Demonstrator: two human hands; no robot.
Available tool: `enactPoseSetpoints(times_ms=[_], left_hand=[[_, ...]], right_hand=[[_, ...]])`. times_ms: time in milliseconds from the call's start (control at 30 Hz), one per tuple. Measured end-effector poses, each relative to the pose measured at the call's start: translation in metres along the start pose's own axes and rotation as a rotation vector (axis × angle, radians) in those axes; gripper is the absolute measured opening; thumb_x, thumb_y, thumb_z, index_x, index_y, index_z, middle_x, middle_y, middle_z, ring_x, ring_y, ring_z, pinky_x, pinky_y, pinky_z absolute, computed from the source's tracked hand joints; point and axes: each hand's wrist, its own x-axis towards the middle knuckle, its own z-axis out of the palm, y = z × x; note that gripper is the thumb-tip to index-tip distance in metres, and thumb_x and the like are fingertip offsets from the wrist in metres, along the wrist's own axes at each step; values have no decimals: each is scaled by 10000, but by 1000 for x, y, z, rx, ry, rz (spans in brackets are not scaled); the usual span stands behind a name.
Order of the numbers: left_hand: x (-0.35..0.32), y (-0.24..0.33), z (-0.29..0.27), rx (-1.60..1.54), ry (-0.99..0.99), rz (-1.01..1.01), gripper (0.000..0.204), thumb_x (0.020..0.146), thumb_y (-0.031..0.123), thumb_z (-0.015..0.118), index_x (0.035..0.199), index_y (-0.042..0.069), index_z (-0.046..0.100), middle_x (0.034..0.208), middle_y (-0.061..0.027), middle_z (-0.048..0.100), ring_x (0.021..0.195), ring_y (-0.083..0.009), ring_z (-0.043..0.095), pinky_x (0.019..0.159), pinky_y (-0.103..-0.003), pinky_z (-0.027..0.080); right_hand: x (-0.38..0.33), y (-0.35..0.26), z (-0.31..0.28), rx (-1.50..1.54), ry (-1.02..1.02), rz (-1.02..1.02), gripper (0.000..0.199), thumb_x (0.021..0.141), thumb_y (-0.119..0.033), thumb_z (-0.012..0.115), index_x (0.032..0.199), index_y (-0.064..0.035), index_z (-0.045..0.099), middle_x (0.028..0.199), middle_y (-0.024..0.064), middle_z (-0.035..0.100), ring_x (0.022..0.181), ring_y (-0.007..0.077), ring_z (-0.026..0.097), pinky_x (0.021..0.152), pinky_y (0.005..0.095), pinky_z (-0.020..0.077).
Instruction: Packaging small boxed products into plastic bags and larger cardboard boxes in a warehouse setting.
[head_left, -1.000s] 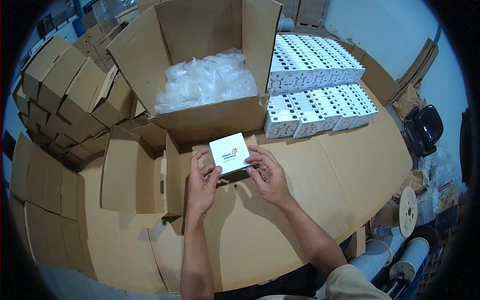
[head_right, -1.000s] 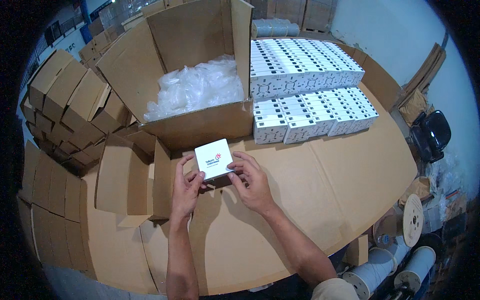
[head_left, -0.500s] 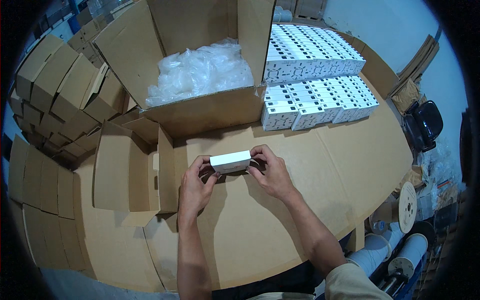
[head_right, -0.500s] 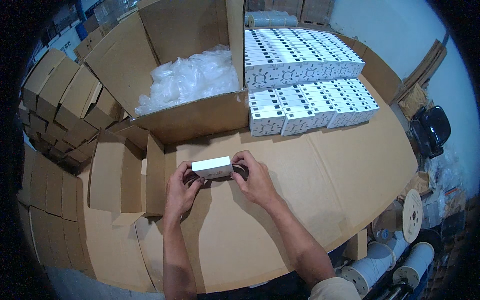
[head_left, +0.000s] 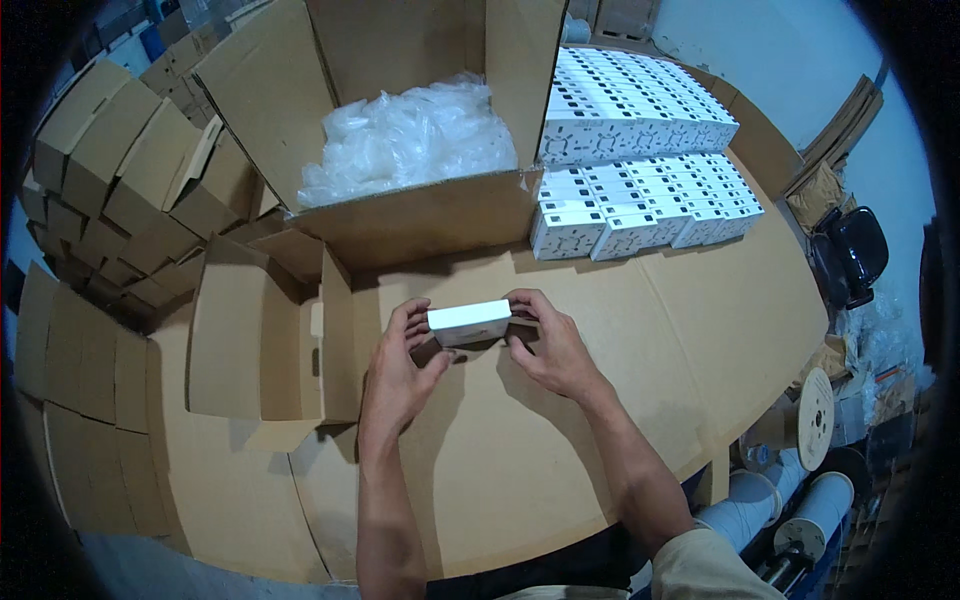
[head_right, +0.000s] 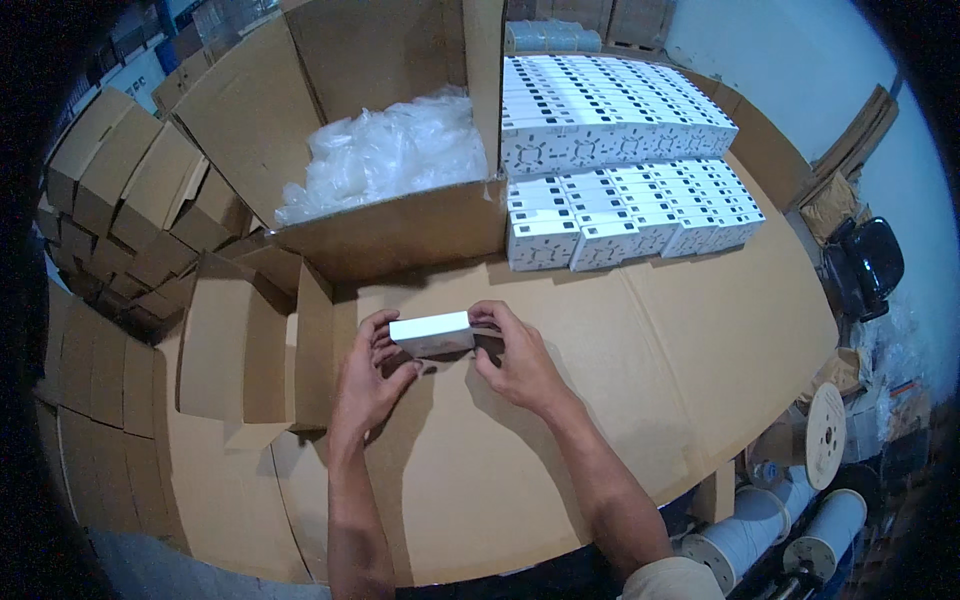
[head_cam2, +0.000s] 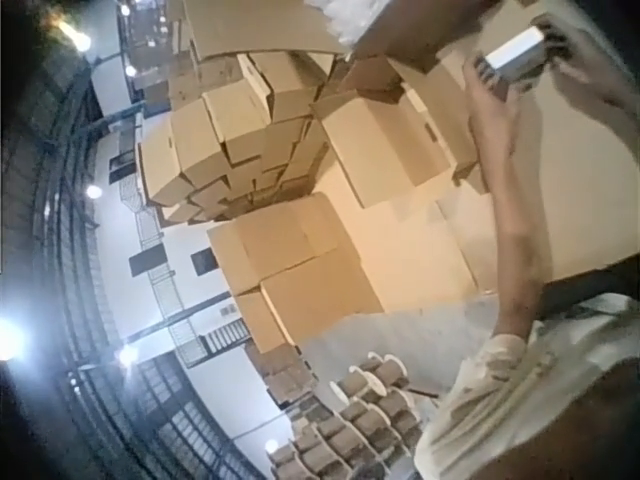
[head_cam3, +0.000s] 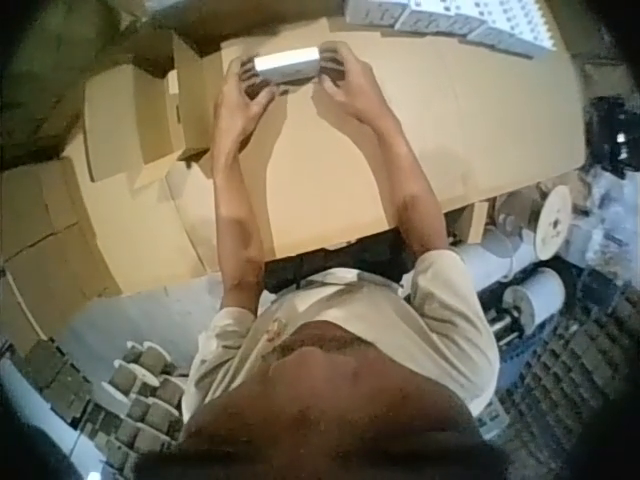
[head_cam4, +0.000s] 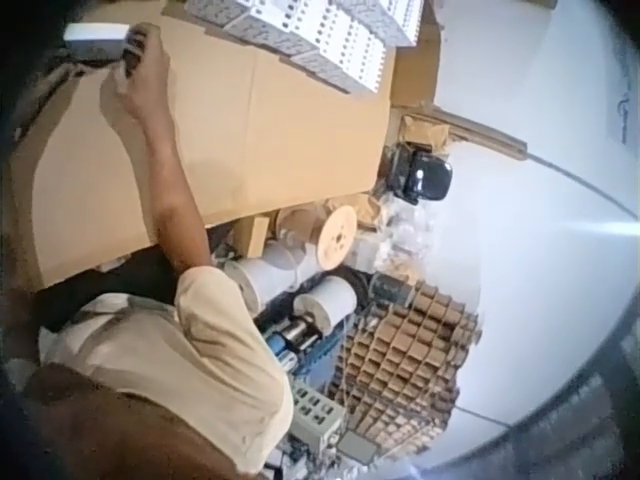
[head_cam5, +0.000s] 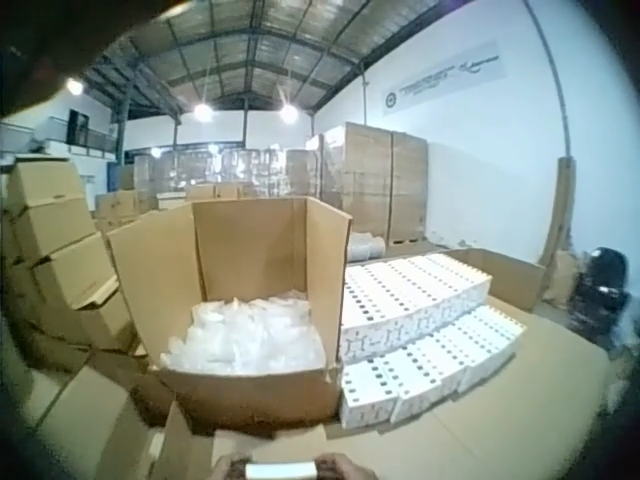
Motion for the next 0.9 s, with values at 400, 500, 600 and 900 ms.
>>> enactPoseSetpoints(times_ms=[400, 500, 600, 900], left_hand=[[-37, 81, -19, 360, 118, 153, 607, 824, 3, 753, 1377, 10, 502, 1168, -145, 623, 1014, -228, 656, 938, -363, 570], [-12, 121, -27, 338, 206, 277, 316, 913, 71, 681, 1212, -20, 636, 1041, -156, 670, 939, -224, 677, 845, -348, 567], [36, 152, -42, 312, 338, 277, 248, 912, 54, 657, 1146, -28, 654, 947, -173, 686, 806, -289, 678, 789, -385, 561], [235, 122, -75, 606, 308, 283, 272, 865, 233, 757, 981, -12, 749, 945, -183, 752, 860, -284, 734, 796, -392, 570]], right_hand=[[-2, 17, -11, -147, 79, -31, 498, 805, 60, 558, 1294, -15, 502, 1252, 207, 589, 1156, 368, 600, 979, 445, 522], [-2, 24, -15, -207, 127, -50, 478, 801, 40, 588, 1272, -11, 522, 1249, 214, 578, 1178, 391, 564, 1011, 460, 487], [-2, 19, -16, -291, 160, -83, 464, 795, 38, 591, 1253, -9, 539, 1237, 206, 588, 1186, 385, 564, 1021, 456, 492], [1, 18, -23, -263, 119, -73, 430, 799, 15, 616, 1222, -7, 543, 1214, 196, 594, 1209, 387, 539, 1059, 465, 440]])
